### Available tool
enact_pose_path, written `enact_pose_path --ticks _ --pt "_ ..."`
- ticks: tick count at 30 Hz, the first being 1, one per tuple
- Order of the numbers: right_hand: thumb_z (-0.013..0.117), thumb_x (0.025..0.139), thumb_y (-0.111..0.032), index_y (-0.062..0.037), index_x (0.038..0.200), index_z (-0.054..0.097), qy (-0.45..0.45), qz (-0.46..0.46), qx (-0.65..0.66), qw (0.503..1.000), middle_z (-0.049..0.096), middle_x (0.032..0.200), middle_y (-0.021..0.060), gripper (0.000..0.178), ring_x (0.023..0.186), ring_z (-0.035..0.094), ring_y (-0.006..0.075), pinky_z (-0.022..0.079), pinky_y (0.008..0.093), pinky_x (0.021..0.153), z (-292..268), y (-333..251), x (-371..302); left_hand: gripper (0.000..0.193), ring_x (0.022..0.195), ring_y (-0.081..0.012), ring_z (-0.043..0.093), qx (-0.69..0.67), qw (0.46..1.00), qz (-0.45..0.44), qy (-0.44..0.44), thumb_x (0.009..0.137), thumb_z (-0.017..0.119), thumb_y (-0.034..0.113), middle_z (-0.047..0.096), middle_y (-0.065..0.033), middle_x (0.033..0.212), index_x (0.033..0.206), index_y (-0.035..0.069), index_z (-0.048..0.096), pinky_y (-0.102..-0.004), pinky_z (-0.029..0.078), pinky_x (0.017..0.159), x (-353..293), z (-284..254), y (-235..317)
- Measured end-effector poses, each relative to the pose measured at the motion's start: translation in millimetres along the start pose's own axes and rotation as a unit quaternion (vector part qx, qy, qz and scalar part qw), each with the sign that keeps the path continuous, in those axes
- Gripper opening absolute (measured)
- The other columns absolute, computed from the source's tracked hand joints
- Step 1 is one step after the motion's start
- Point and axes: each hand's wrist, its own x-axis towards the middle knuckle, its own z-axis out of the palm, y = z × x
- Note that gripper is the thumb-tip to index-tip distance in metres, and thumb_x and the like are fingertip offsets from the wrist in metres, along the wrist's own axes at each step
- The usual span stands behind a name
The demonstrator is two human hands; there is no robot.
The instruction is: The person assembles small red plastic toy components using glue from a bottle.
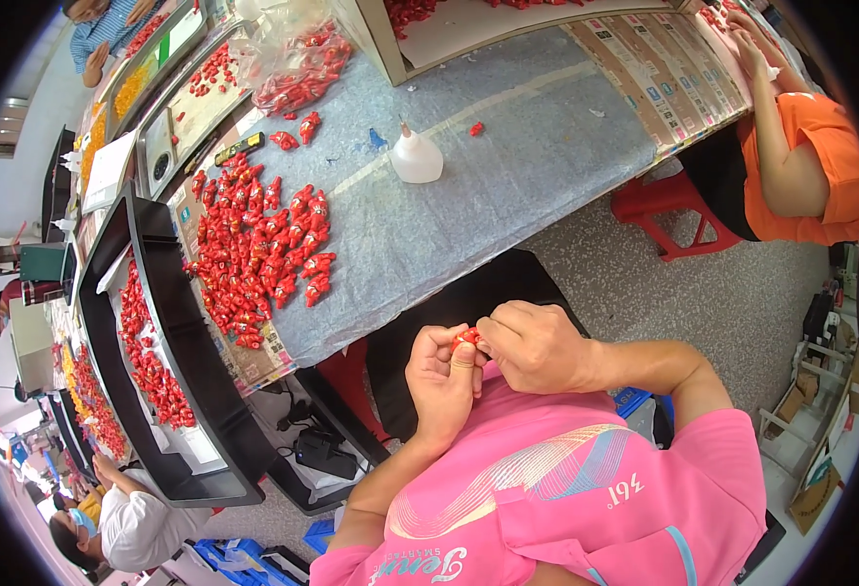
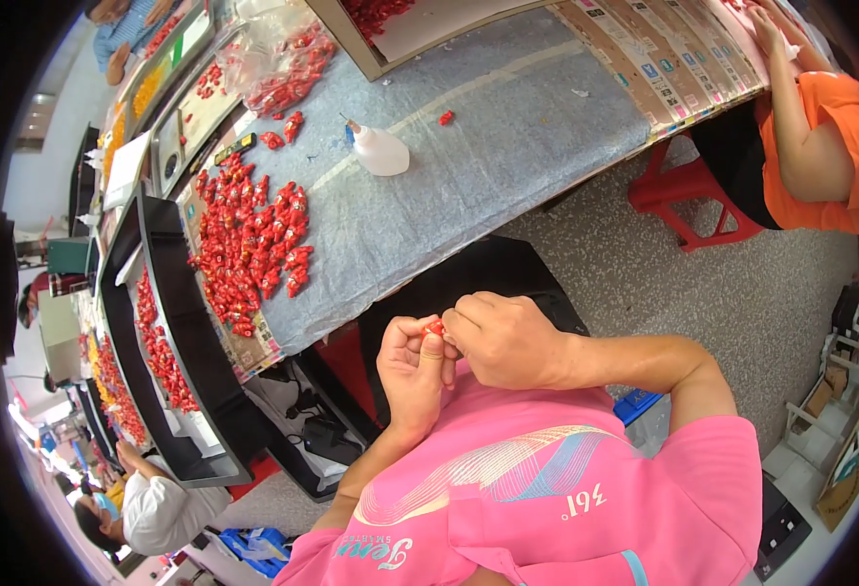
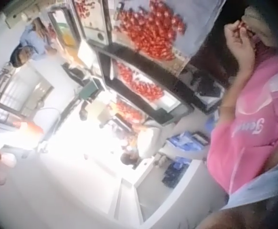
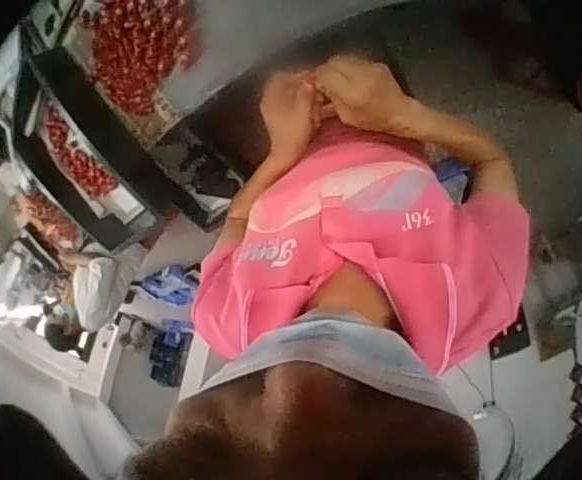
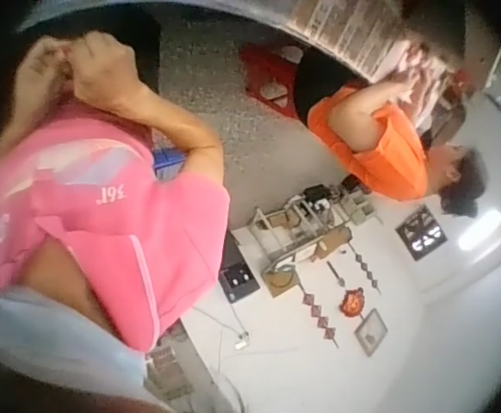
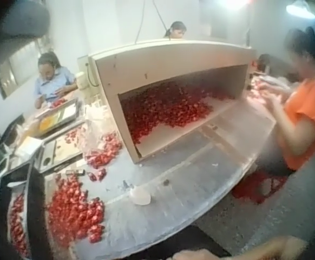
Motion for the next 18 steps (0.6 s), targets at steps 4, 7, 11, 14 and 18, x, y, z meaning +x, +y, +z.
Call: enact_pose_path --ticks 4,7,11,14,18 --pt "0.063 0.070 -0.001 0.0001 0.083 0.056 0.004 -0.005 0.015 1.000 0.049 0.067 0.0077 0.014 0.059 0.055 0.0230 0.045 0.0327 0.048 0.3 1.5 -0.5 0.012 0.048 -0.0073 0.047 0.009 1.000 -0.001 -0.001 0.095 0.054 0.009 0.061 -0.0093 0.077 0.103 0.001 0.050 -0.0192 0.037 0.041 0.9 -0.9 -0.3" --pt "0.064 0.073 -0.003 0.0003 0.082 0.056 0.003 -0.002 0.019 1.000 0.050 0.067 0.0082 0.012 0.059 0.055 0.0233 0.045 0.0333 0.048 -2.4 2.9 1.3 0.013 0.048 -0.0073 0.047 0.007 1.000 -0.008 -0.009 0.096 0.054 0.011 0.060 -0.0088 0.076 0.103 0.001 0.050 -0.0192 0.038 0.042 2.8 -0.2 2.7" --pt "0.066 0.077 -0.007 -0.0002 0.081 0.057 0.000 0.012 0.033 0.999 0.051 0.068 0.0088 0.012 0.058 0.055 0.0243 0.045 0.0344 0.047 -13.0 6.4 8.6 0.015 0.048 -0.0074 0.048 0.013 0.999 -0.020 -0.034 0.096 0.054 0.013 0.059 -0.0080 0.074 0.102 0.000 0.051 -0.0192 0.039 0.042 9.3 1.0 12.0" --pt "0.064 0.082 -0.016 -0.0041 0.074 0.054 -0.013 0.027 0.053 0.998 0.051 0.067 0.0082 0.017 0.060 0.057 0.0260 0.046 0.0361 0.051 -20.6 9.8 13.8 0.019 0.049 -0.0074 0.049 0.020 0.998 -0.028 -0.048 0.097 0.052 0.018 0.058 -0.0071 0.073 0.101 0.000 0.051 -0.0193 0.040 0.043 11.9 1.1 15.6" --pt "0.068 0.081 -0.017 -0.0043 0.077 0.058 -0.021 0.027 0.111 0.993 0.054 0.068 0.0086 0.016 0.059 0.057 0.0254 0.045 0.0355 0.050 -29.2 19.4 13.8 0.031 0.046 -0.0088 0.046 -0.002 0.995 -0.074 -0.066 0.100 0.044 0.032 0.055 -0.0062 0.067 0.098 0.003 0.052 -0.0210 0.039 0.041 13.9 2.6 22.6"
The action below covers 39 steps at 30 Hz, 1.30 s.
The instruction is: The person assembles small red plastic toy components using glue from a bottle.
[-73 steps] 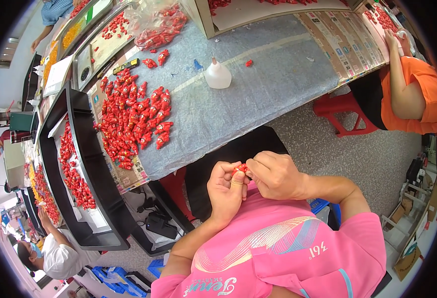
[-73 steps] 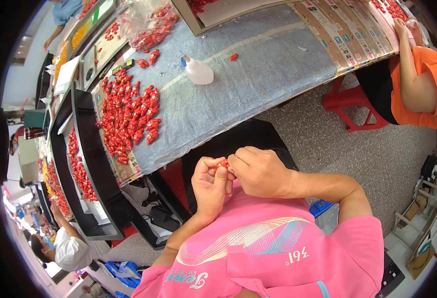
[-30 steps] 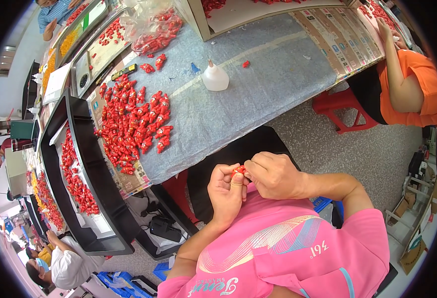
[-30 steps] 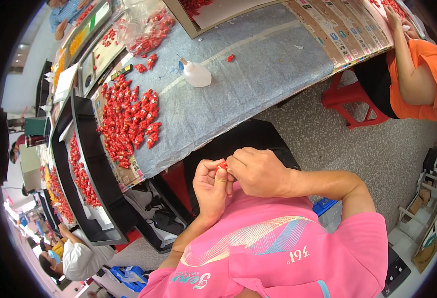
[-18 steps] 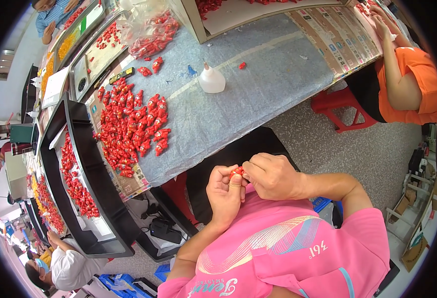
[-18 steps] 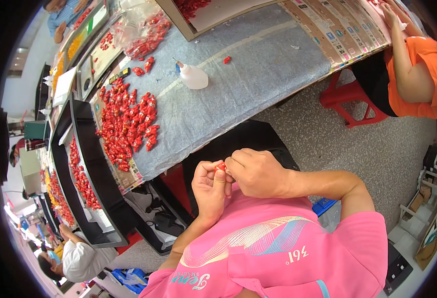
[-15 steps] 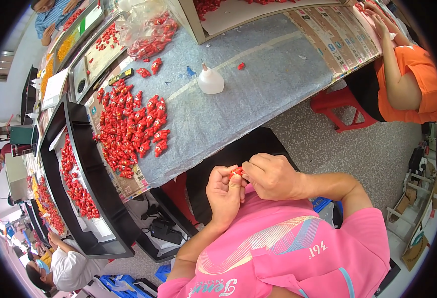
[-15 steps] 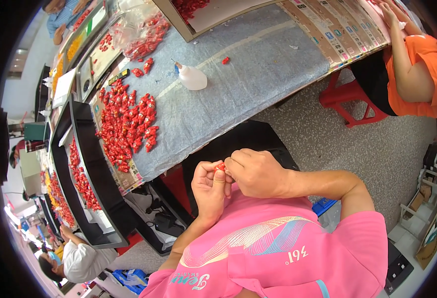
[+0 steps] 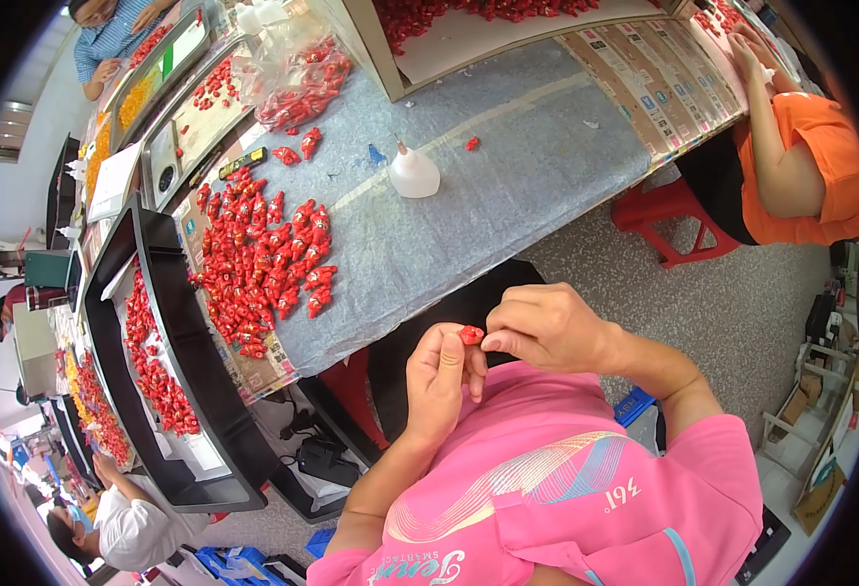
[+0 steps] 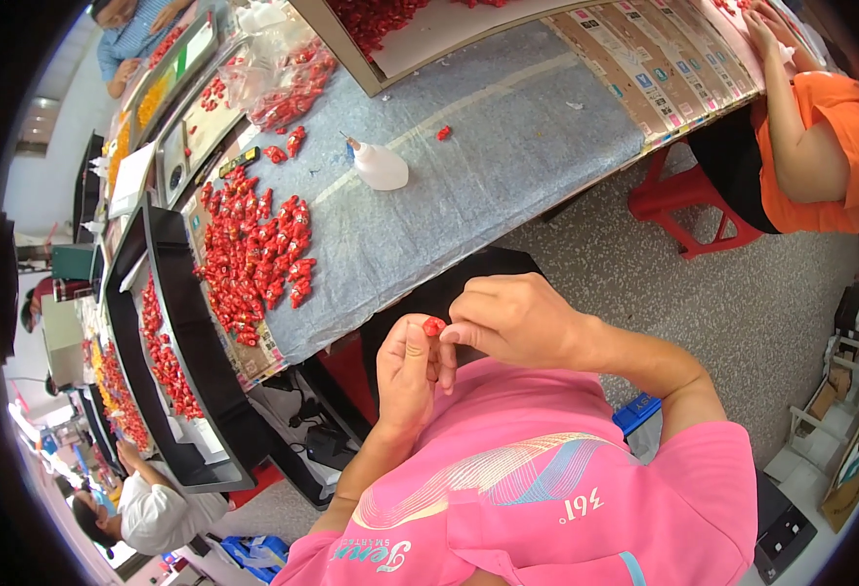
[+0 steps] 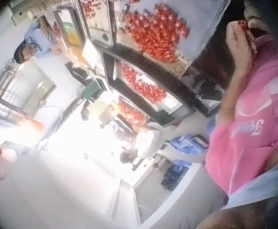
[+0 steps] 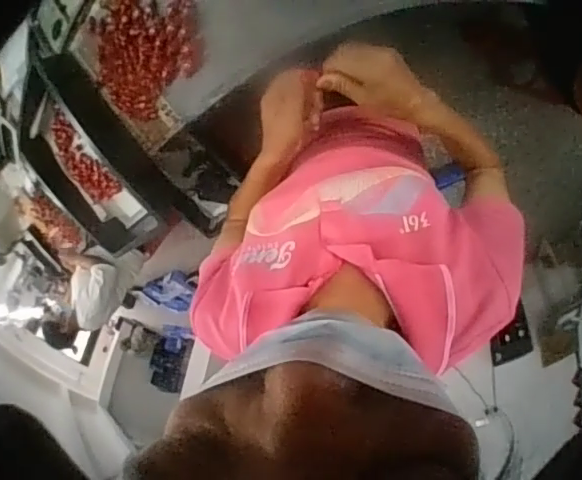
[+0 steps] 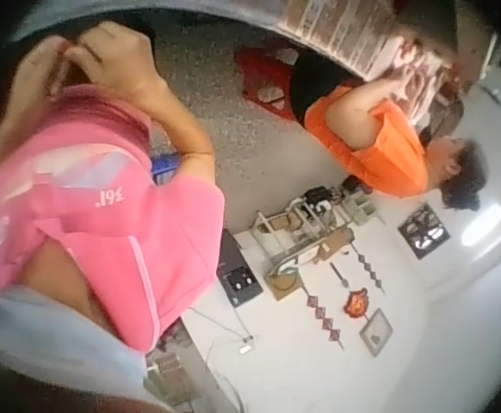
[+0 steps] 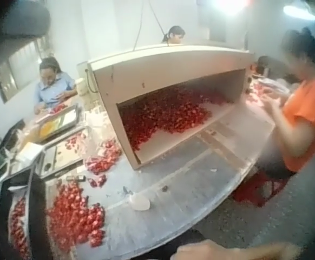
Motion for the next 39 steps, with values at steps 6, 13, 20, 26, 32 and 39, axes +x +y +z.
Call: enact_pose_path --ticks 6,13,20,26,32,39 --pt "0.071 0.077 -0.006 -0.0031 0.087 0.064 0.048 0.046 0.097 0.993 0.058 0.073 0.0074 0.013 0.058 0.055 0.0185 0.043 0.0298 0.049 -4.7 -9.8 5.5 0.045 0.045 -0.0104 0.045 -0.140 0.979 -0.144 -0.017 0.100 0.037 0.043 0.053 -0.0052 0.061 0.090 0.003 0.054 -0.0227 0.037 0.040 -0.4 2.2 10.7" --pt "0.070 0.080 -0.005 -0.0016 0.088 0.067 0.062 0.065 0.127 0.988 0.060 0.077 0.0051 0.010 0.057 0.052 0.0091 0.040 0.0225 0.047 -2.0 -4.7 2.2 0.047 0.043 -0.0111 0.043 -0.131 0.979 -0.150 -0.053 0.100 0.036 0.045 0.050 -0.0042 0.056 0.085 0.004 0.054 -0.0236 0.036 0.039 -0.8 3.9 12.6" --pt "0.068 0.082 -0.007 -0.0013 0.084 0.065 0.040 0.126 0.175 0.976 0.060 0.076 0.0036 0.007 0.057 0.049 0.0065 0.038 0.0213 0.048 -3.3 -4.5 0.3 0.048 0.043 -0.0121 0.043 -0.207 0.956 -0.176 -0.112 0.101 0.034 0.044 0.050 -0.0042 0.055 0.088 0.004 0.057 -0.0247 0.036 0.040 -3.9 3.0 17.7" --pt "0.068 0.082 -0.007 -0.0016 0.083 0.065 0.061 0.120 0.194 0.972 0.060 0.076 0.0037 0.006 0.058 0.049 0.0070 0.038 0.0214 0.050 0.3 -5.4 -1.0 0.048 0.045 -0.0123 0.044 -0.234 0.946 -0.190 -0.118 0.102 0.033 0.042 0.050 -0.0040 0.058 0.091 0.004 0.059 -0.0250 0.037 0.041 -4.8 1.6 20.6" --pt "0.067 0.082 -0.007 -0.0026 0.088 0.066 0.064 0.085 0.187 0.977 0.061 0.080 0.0049 0.007 0.061 0.050 0.0084 0.038 0.0221 0.051 0.8 -5.6 -0.7 0.036 0.050 -0.0119 0.048 -0.255 0.938 -0.195 -0.132 0.101 0.041 0.036 0.055 -0.0044 0.067 0.095 0.003 0.057 -0.0235 0.041 0.044 -5.0 1.6 20.5" --pt "0.067 0.083 -0.006 -0.0022 0.092 0.067 0.082 0.093 0.204 0.971 0.062 0.084 0.0063 0.009 0.064 0.053 0.0079 0.038 0.0213 0.052 4.5 -3.9 -3.5 0.014 0.057 -0.0089 0.055 -0.141 0.986 -0.065 -0.054 0.093 0.060 0.016 0.060 -0.0050 0.076 0.099 0.004 0.055 -0.0213 0.047 0.049 0.4 -3.4 15.2"
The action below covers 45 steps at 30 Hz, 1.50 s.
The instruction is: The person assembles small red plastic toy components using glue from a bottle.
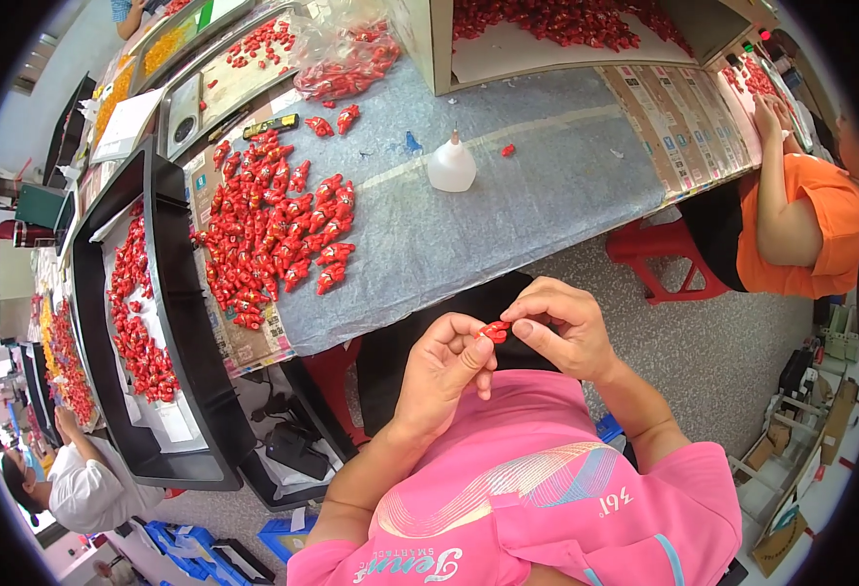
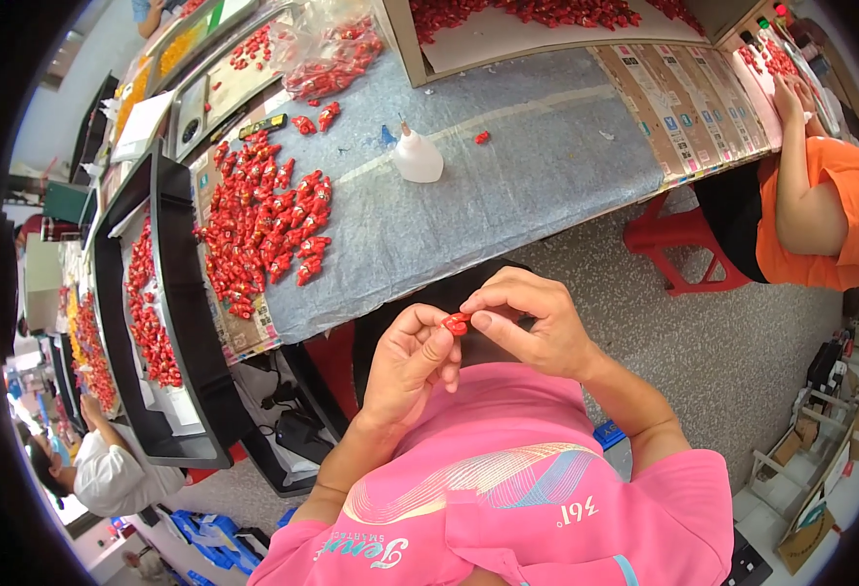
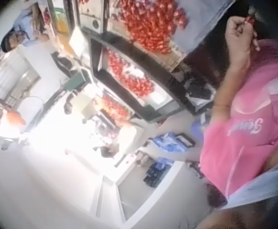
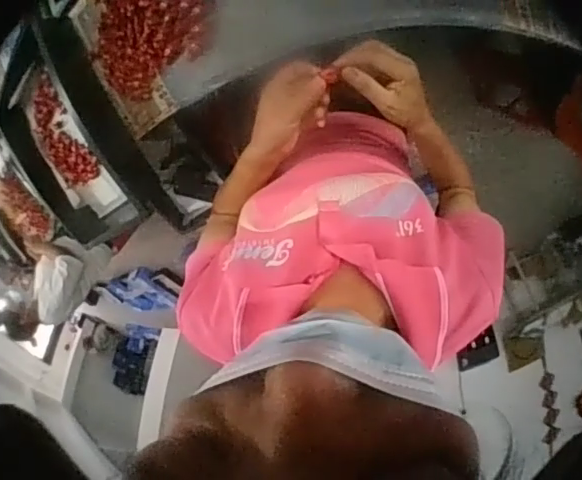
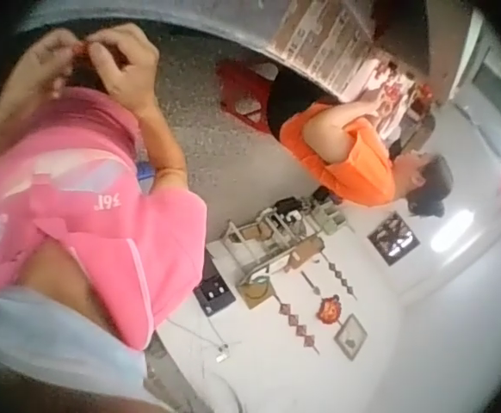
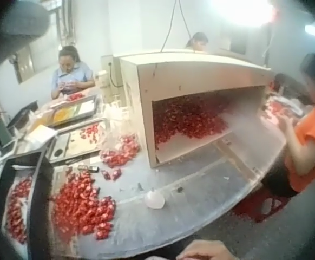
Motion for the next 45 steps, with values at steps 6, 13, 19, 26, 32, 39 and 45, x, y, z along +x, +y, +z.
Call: enact_pose_path --ticks 6,13,19,26,32,39,45 --pt "0.065 0.085 -0.005 -0.0013 0.091 0.067 -0.008 0.031 -0.009 0.999 0.062 0.084 0.0063 0.007 0.065 0.054 0.0076 0.039 0.0209 0.053 0.5 -3.5 1.2 0.015 0.058 -0.0097 0.056 0.017 1.000 0.006 0.004 0.092 0.061 0.014 0.061 -0.0058 0.078 0.100 0.004 0.056 -0.0218 0.048 0.049 -0.2 -2.3 -2.6" --pt "0.065 0.085 -0.005 -0.0014 0.090 0.068 -0.016 0.035 -0.016 0.999 0.062 0.083 0.0059 0.006 0.065 0.055 0.0085 0.040 0.0214 0.053 1.4 -4.2 1.2 0.017 0.062 -0.0098 0.056 0.007 1.000 0.021 -0.001 0.092 0.060 0.011 0.061 -0.0079 0.086 0.105 0.001 0.057 -0.0221 0.049 0.055 1.9 -5.3 -6.2" --pt "0.067 0.083 -0.005 -0.0008 0.089 0.067 -0.010 0.041 -0.057 0.998 0.063 0.079 0.0066 0.007 0.065 0.058 0.0111 0.045 0.0231 0.055 3.8 -5.6 -1.0 0.020 0.063 -0.0100 0.056 0.001 1.000 0.027 0.006 0.092 0.060 0.012 0.061 -0.0079 0.086 0.108 0.000 0.057 -0.0226 0.049 0.056 2.6 -5.3 -9.7" --pt "0.067 0.084 -0.006 -0.0011 0.087 0.067 -0.020 0.055 -0.076 0.995 0.063 0.079 0.0061 0.006 0.064 0.057 0.0110 0.044 0.0242 0.055 0.8 -2.0 -12.5 0.018 0.064 -0.0120 0.058 0.014 1.000 -0.005 0.000 0.092 0.060 0.012 0.062 -0.0081 0.086 0.106 0.001 0.058 -0.0248 0.051 0.057 3.0 -15.2 -23.7" --pt "0.070 0.084 -0.017 -0.0016 0.087 0.067 -0.136 0.218 0.043 0.966 0.061 0.079 0.0013 0.016 0.068 0.055 0.0065 0.045 0.0223 0.059 -16.9 11.9 -25.2 0.018 0.064 -0.0093 0.057 -0.072 0.990 -0.113 -0.041 0.092 0.060 0.011 0.062 -0.0065 0.085 0.106 0.000 0.057 -0.0231 0.051 0.057 1.9 -27.5 -41.1" --pt "0.072 0.084 -0.020 -0.0016 0.088 0.067 -0.225 0.432 0.146 0.861 0.063 0.071 0.0009 0.020 0.060 0.057 0.0051 0.046 0.0191 0.053 -24.1 23.1 -34.6 0.017 0.064 -0.0108 0.058 -0.001 0.986 -0.162 -0.044 0.089 0.063 0.010 0.063 -0.0083 0.085 0.102 0.000 0.060 -0.0233 0.050 0.056 1.1 -38.3 -55.4" --pt "0.071 0.084 -0.019 -0.0025 0.087 0.067 -0.193 0.437 0.166 0.862 0.062 0.067 -0.0001 0.018 0.055 0.056 0.0046 0.046 0.0183 0.048 -20.7 30.9 -55.5 0.017 0.061 -0.0111 0.058 0.041 0.983 -0.177 -0.038 0.088 0.064 0.007 0.064 -0.0106 0.083 0.101 -0.002 0.061 -0.0232 0.050 0.053 3.0 -38.1 -61.4"
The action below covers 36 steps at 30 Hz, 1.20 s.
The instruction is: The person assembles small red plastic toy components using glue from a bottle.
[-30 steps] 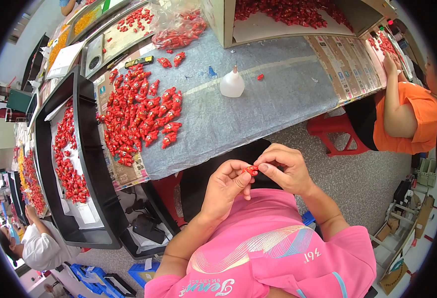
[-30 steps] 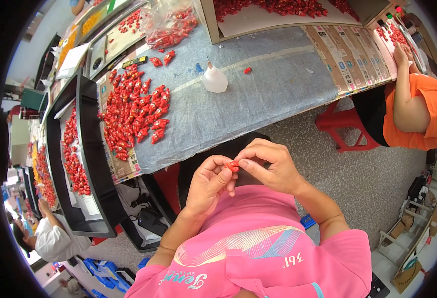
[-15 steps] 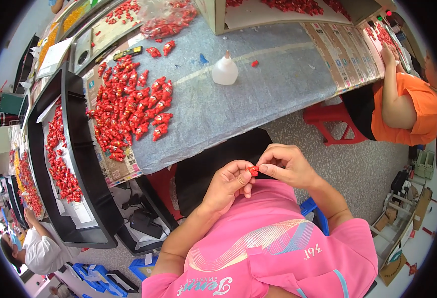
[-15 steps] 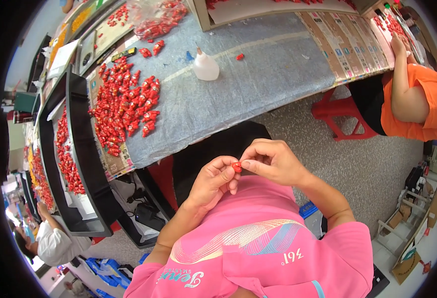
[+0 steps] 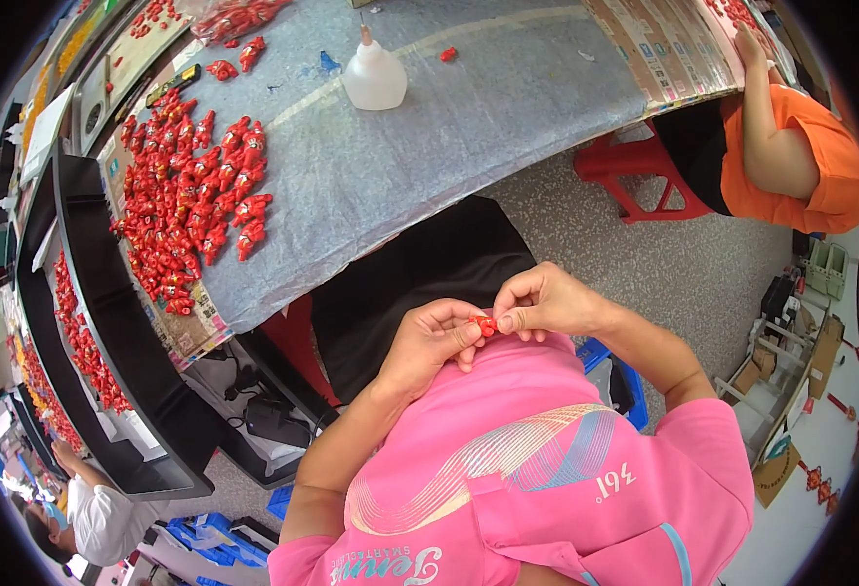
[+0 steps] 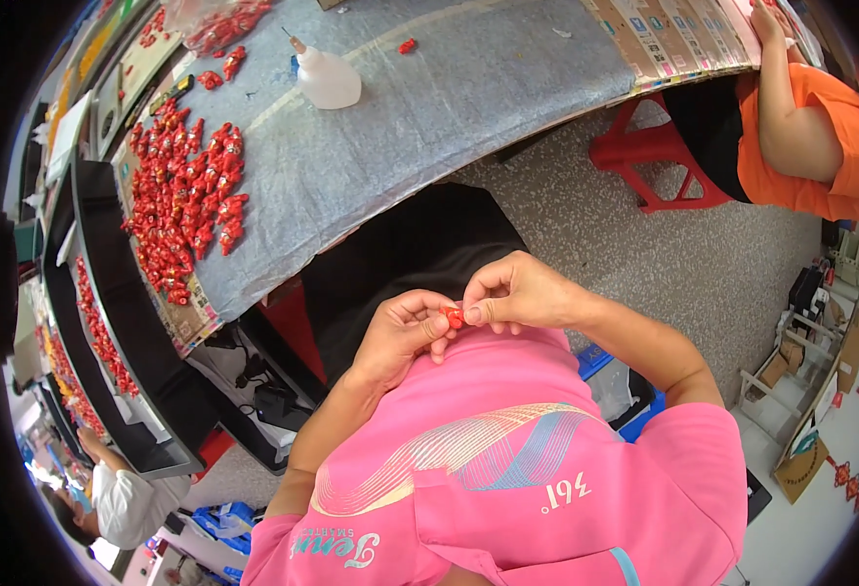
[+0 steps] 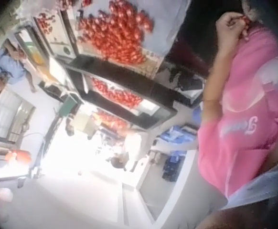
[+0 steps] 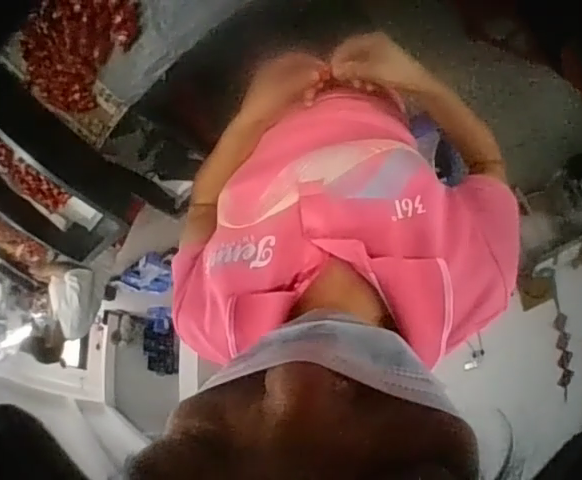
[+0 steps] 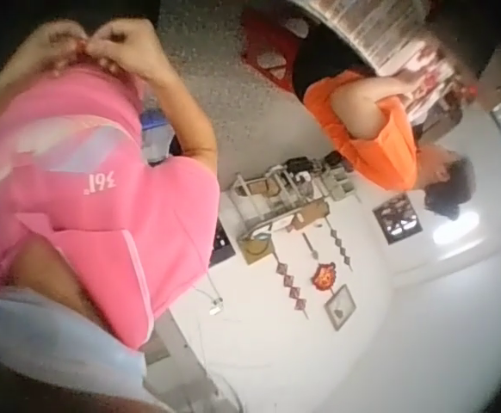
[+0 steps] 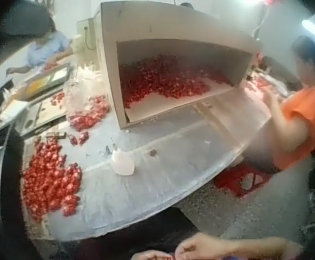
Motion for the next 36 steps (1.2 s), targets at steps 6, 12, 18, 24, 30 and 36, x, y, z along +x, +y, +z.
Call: enact_pose_path --ticks 6,12,18,24,30,36 --pt "0.070 0.085 -0.021 -0.0043 0.085 0.066 0.007 0.027 0.023 0.999 0.060 0.065 -0.0007 0.017 0.056 0.056 0.0052 0.046 0.0195 0.049 5.3 13.8 -1.6 0.016 0.059 -0.0111 0.057 0.012 0.999 -0.030 -0.015 0.087 0.065 0.006 0.064 -0.0116 0.083 0.100 -0.004 0.062 -0.0228 0.049 0.053 3.6 -4.0 -1.0" --pt "0.071 0.085 -0.019 -0.0027 0.085 0.065 0.005 0.036 0.055 0.998 0.061 0.068 0.0001 0.017 0.055 0.056 0.0046 0.044 0.0169 0.046 9.8 22.6 -4.6 0.012 0.058 -0.0077 0.055 0.052 0.998 -0.039 -0.017 0.088 0.064 0.005 0.064 -0.0075 0.078 0.096 -0.004 0.063 -0.0205 0.047 0.051 4.7 -1.9 2.2" --pt "0.071 0.085 -0.019 -0.0033 0.085 0.064 0.017 0.049 0.085 0.995 0.059 0.065 -0.0004 0.018 0.055 0.054 0.0039 0.042 0.0175 0.044 15.3 30.7 -5.9 0.011 0.057 -0.0071 0.054 0.075 0.995 -0.062 -0.023 0.088 0.064 0.004 0.063 -0.0067 0.077 0.095 -0.004 0.063 -0.0199 0.047 0.051 8.0 -3.6 2.8" --pt "0.071 0.084 -0.020 -0.0034 0.086 0.064 0.019 0.059 0.083 0.995 0.059 0.065 -0.0007 0.018 0.053 0.053 0.0042 0.041 0.0176 0.043 17.4 34.0 -5.2 0.010 0.056 -0.0068 0.054 0.080 0.994 -0.073 -0.025 0.088 0.064 0.004 0.063 -0.0058 0.076 0.094 -0.004 0.063 -0.0197 0.046 0.051 9.1 -5.4 0.2" --pt "0.071 0.085 -0.020 -0.0052 0.086 0.064 0.013 0.064 0.080 0.995 0.058 0.065 -0.0011 0.017 0.055 0.052 0.0043 0.042 0.0185 0.044 16.6 33.4 -5.4 0.010 0.056 -0.0067 0.053 0.078 0.994 -0.069 -0.028 0.088 0.064 0.004 0.063 -0.0056 0.074 0.094 -0.004 0.063 -0.0199 0.045 0.050 8.9 -6.1 -1.4" --pt "0.071 0.084 -0.021 -0.0052 0.086 0.064 0.012 0.063 0.077 0.995 0.058 0.065 -0.0009 0.017 0.055 0.053 0.0047 0.042 0.0187 0.045 16.7 34.9 -5.0 0.009 0.056 -0.0068 0.053 0.092 0.993 -0.068 -0.023 0.088 0.064 0.004 0.063 -0.0055 0.073 0.094 -0.003 0.063 -0.0200 0.045 0.050 8.9 -5.3 -0.3"
